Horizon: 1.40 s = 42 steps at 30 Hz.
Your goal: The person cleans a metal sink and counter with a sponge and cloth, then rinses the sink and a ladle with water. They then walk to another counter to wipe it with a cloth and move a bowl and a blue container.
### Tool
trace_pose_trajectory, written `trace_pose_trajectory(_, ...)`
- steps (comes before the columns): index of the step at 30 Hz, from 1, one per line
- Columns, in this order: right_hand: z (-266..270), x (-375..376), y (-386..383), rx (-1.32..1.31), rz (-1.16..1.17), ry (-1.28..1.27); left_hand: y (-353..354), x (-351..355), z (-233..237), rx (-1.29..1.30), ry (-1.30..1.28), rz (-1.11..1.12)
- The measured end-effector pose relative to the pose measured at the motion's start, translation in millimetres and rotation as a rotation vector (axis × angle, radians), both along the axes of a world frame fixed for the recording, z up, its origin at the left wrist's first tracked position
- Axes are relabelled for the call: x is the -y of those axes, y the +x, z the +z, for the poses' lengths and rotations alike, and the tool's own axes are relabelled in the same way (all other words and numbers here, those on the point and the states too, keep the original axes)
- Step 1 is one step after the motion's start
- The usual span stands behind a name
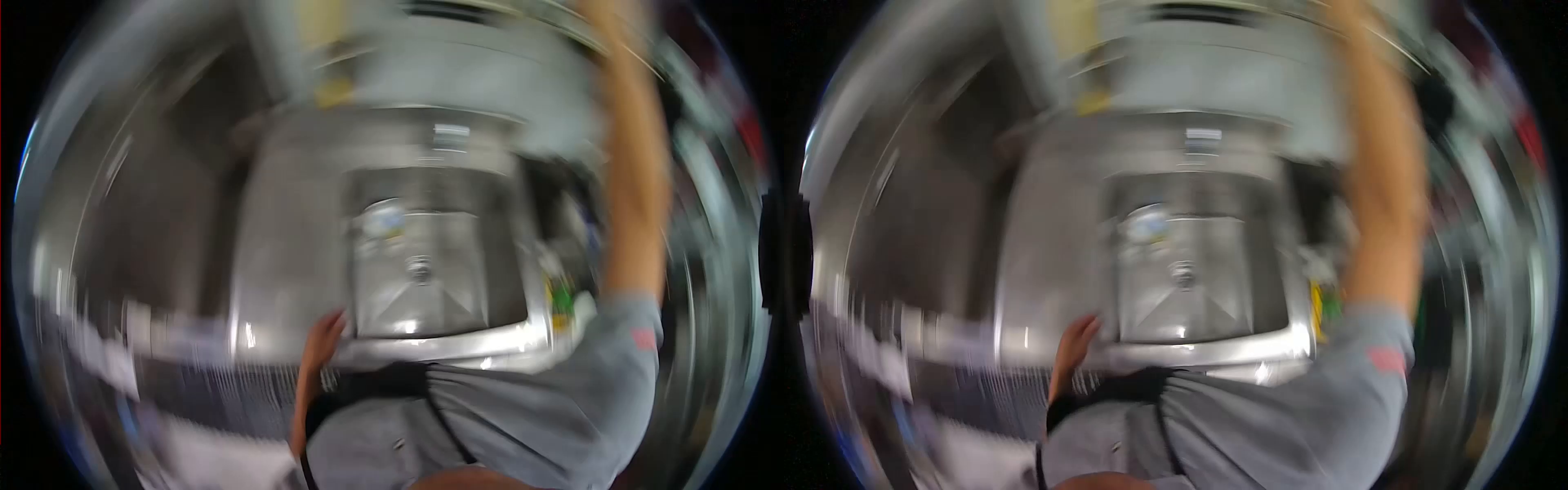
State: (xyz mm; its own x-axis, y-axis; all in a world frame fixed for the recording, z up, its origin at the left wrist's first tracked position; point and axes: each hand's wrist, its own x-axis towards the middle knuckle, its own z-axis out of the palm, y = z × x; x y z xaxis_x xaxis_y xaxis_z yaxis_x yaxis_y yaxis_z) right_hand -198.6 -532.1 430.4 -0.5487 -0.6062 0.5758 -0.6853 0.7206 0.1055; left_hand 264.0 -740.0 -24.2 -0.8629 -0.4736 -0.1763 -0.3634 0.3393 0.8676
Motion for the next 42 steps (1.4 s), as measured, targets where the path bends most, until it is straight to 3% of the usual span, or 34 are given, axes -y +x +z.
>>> trace_pose_trajectory(1,-22.5,5.8,7.6,0.082,0.124,0.028,-0.9,-10.9,40.0,-0.062,0.161,0.065)
trace_pose_trajectory(2,-47.8,-9.2,9.0,0.17,0.228,0.067,11.2,-7.6,-7.2,-0.086,0.118,0.096)
trace_pose_trajectory(3,-73.4,-8.4,-0.3,0.255,0.335,0.129,23.7,-14.0,-5.4,-0.015,0.114,0.148)
trace_pose_trajectory(4,-104.8,-0.4,-13.2,0.326,0.425,0.209,36.1,-25.8,28.9,-0.037,0.226,0.189)
trace_pose_trajectory(6,-201.4,22.2,-20.1,0.508,0.506,0.452,53.6,-18.5,1.5,-0.087,0.202,0.282)
trace_pose_trajectory(7,-260.2,35.7,-13.4,0.581,0.507,0.627,65.0,-26.8,11.4,-0.053,0.194,0.277)
trace_pose_trajectory(10,-452.0,69.0,92.9,0.617,0.629,1.17,107.2,-56.8,-4.1,-0.005,0.062,0.373)
trace_pose_trajectory(12,-515.6,79.2,160.6,0.673,0.791,1.207,119.7,-56.9,-12.9,-0.007,0.016,0.456)
trace_pose_trajectory(13,-518.6,84.8,190.3,0.763,0.832,1.142,132.1,-62.0,-12.7,-0.028,-0.05,0.502)
trace_pose_trajectory(14,-462.0,92.1,242.8,1.173,0.743,0.978,143.7,-67.2,-7.7,0.043,-0.055,0.541)
trace_pose_trajectory(15,-445.2,105.7,259.0,1.178,0.755,0.987,155.2,-72.9,-8.9,0.053,-0.053,0.552)
trace_pose_trajectory(17,-429.3,127.1,281.9,0.99,0.965,0.856,178.4,-76.7,-18.3,0.017,0.293,0.807)
trace_pose_trajectory(18,-431.3,140.1,287.7,0.99,0.963,0.852,188.6,-76.6,-30.2,0.031,0.296,0.834)
trace_pose_trajectory(20,-437.1,165.2,301.5,0.564,1.208,0.583,206.4,-78.7,-51.8,-0.015,0.266,0.849)
trace_pose_trajectory(21,-424.0,173.4,318.7,0.558,1.214,0.584,216.1,-81.2,-61.2,-0.057,0.238,0.871)
trace_pose_trajectory(23,-396.5,188.6,354.6,0.447,1.575,0.449,239.2,-86.7,-74.3,-0.068,0.133,0.857)
trace_pose_trajectory(24,-402.8,195.9,368.7,0.443,1.577,0.445,252.5,-87.7,-77.5,-0.078,0.03,0.831)
trace_pose_trajectory(25,-414.6,206.4,382.2,0.646,1.394,0.605,266.9,-87.8,-81.2,-0.082,0.024,0.828)
trace_pose_trajectory(26,-419.3,215.1,396.2,0.836,1.192,0.751,282.2,-88.6,-73.9,0.029,0.157,0.871)
trace_pose_trajectory(27,-411.9,216.3,424.1,0.827,1.196,0.742,300.6,-89.7,-70.0,0.141,0.289,0.914)
trace_pose_trajectory(29,-402.0,212.8,492.4,0.515,1.745,0.486,343.2,-97.7,-70.6,0.167,0.267,0.978)
trace_pose_trajectory(30,-409.9,215.0,518.2,0.512,1.761,0.488,365.3,-103.5,-66.4,0.139,0.281,1.051)
trace_pose_trajectory(31,-427.3,217.3,543.1,0.539,1.682,0.739,386.9,-111.1,-64.5,0.112,0.296,1.117)
trace_pose_trajectory(32,-442.7,220.9,567.1,0.557,1.583,0.983,410.7,-119.9,-82.2,-0.013,0.151,1.166)
trace_pose_trajectory(33,-457.8,226.1,593.5,0.556,1.586,0.977,438.0,-126.7,-98.3,-0.012,0.146,1.166)
trace_pose_trajectory(35,-474.0,235.1,644.7,0.808,1.785,0.958,481.3,-137.6,-101.5,0.084,0.033,1.285)
trace_pose_trajectory(37,-462.5,248.0,698.1,0.785,1.879,0.896,518.4,-143.6,-85.6,0.13,0.239,1.452)
trace_pose_trajectory(39,-454.3,276.8,757.7,0.741,1.834,1.035,553.1,-138.2,-49.3,0.049,0.464,1.681)
trace_pose_trajectory(40,-451.9,288.6,775.3,0.762,1.81,1.033,562.5,-130.6,-28.5,0.114,0.518,1.677)
trace_pose_trajectory(42,-451.4,309.7,802.6,0.624,1.806,1.0,580.2,-123.6,-50.8,0.067,0.406,1.677)
